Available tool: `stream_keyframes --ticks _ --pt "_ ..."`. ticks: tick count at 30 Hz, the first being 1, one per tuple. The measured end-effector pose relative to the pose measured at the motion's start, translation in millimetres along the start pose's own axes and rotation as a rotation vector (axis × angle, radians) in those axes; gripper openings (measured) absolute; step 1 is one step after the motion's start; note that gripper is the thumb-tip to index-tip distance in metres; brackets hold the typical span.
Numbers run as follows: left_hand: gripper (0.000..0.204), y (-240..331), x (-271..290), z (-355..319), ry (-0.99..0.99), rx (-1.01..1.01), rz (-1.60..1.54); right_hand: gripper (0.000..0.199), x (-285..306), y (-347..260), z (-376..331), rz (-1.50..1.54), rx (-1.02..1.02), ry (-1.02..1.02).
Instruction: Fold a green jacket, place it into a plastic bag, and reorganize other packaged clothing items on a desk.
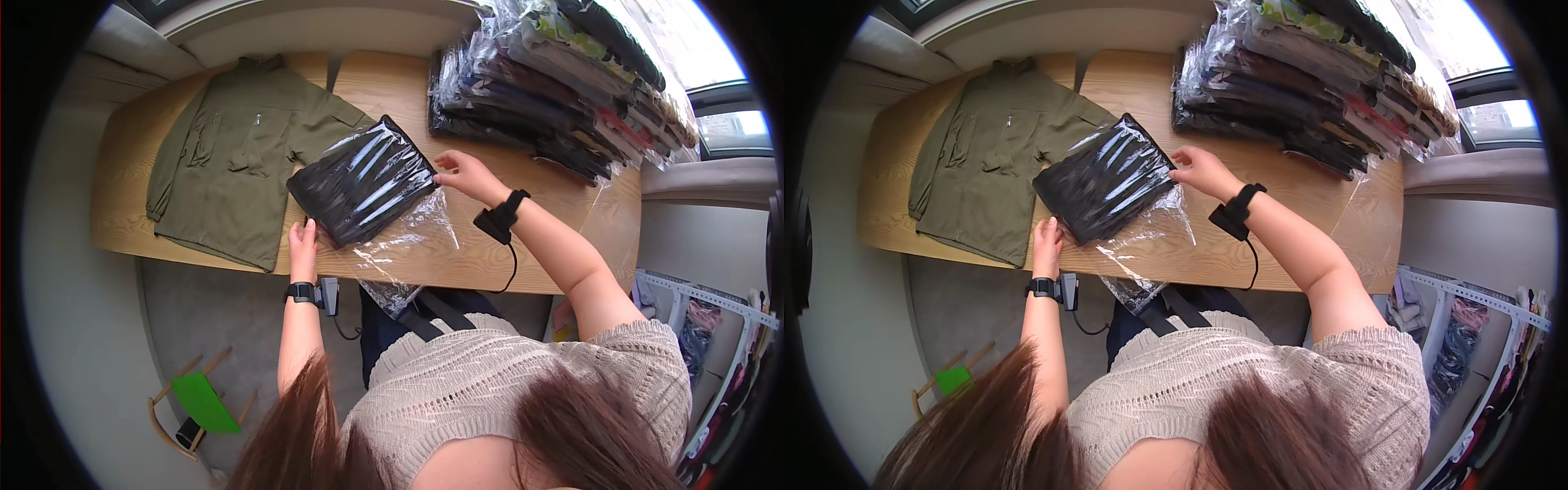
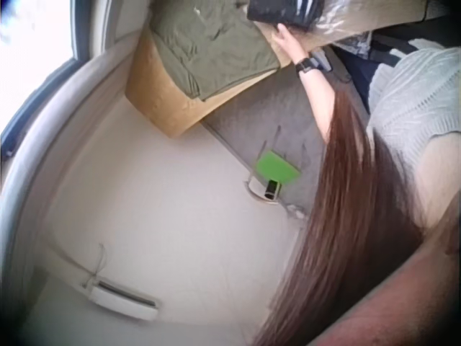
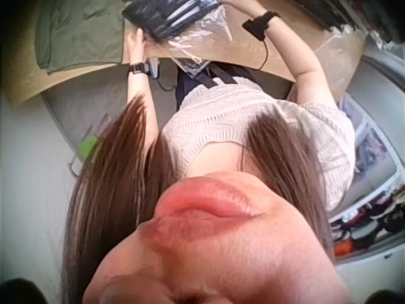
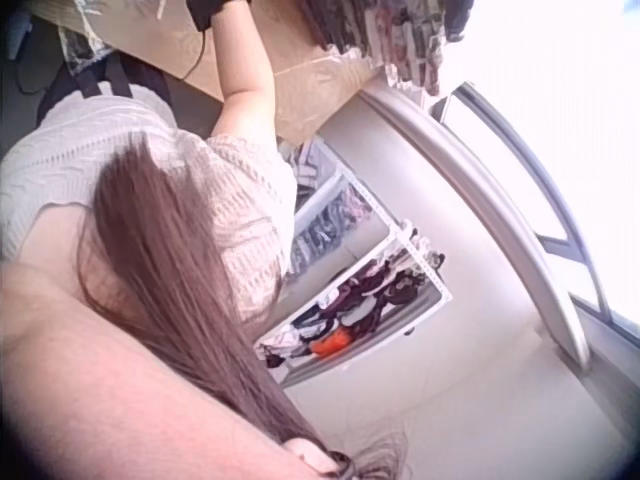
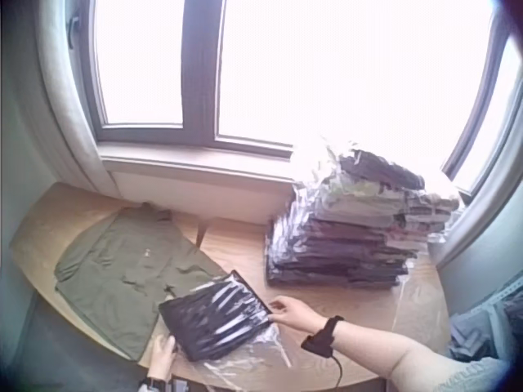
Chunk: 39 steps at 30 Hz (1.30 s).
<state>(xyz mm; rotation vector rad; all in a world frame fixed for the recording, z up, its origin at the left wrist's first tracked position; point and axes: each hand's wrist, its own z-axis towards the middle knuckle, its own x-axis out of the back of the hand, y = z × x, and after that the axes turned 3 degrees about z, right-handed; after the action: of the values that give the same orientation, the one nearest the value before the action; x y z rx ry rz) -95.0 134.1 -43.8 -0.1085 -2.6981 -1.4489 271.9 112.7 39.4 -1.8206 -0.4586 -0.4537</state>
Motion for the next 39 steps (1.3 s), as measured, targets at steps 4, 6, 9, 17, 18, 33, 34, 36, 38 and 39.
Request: stream_keyframes --ticks 4,6,9,17,18,33,34,36,38,39 --pt "0.056 -2 -21 -7 0.217 -0.293 0.313 0.055 -12 40 17 0.374 -0.366 -0.096" --pt "0.056 3 -36 -19 0.293 -0.351 0.449 0.054 -17 54 20 0.455 -0.366 -0.243" --pt "0.038 26 -58 -57 0.328 -0.640 0.514 0.051 -25 67 26 0.611 -0.353 -0.343" --pt "0.047 38 -132 -182 -1.025 -0.556 0.694 0.061 -3 92 -60 0.333 -0.033 0.001" --pt "0.053 26 -143 -186 -1.067 -0.464 0.781 0.063 -5 91 -73 0.215 0.003 0.017" --pt "0.032 -61 -255 -66 -0.155 -0.056 -0.766 0.033 -38 104 -59 0.723 -0.278 -0.147" --pt "0.033 -57 -256 -60 -0.128 -0.029 -0.862 0.033 -36 103 -57 0.580 -0.303 -0.132" --pt "0.033 -51 -254 -48 -0.172 -0.038 -0.989 0.034 -32 100 -59 0.526 -0.285 -0.125" --pt "0.030 -49 -252 -42 -0.159 -0.012 -1.053 0.035 -28 95 -52 0.552 -0.292 -0.149" --pt "0.029 -48 -252 -41 -0.171 -0.008 -1.070 0.035 -27 93 -51 0.579 -0.298 -0.170"
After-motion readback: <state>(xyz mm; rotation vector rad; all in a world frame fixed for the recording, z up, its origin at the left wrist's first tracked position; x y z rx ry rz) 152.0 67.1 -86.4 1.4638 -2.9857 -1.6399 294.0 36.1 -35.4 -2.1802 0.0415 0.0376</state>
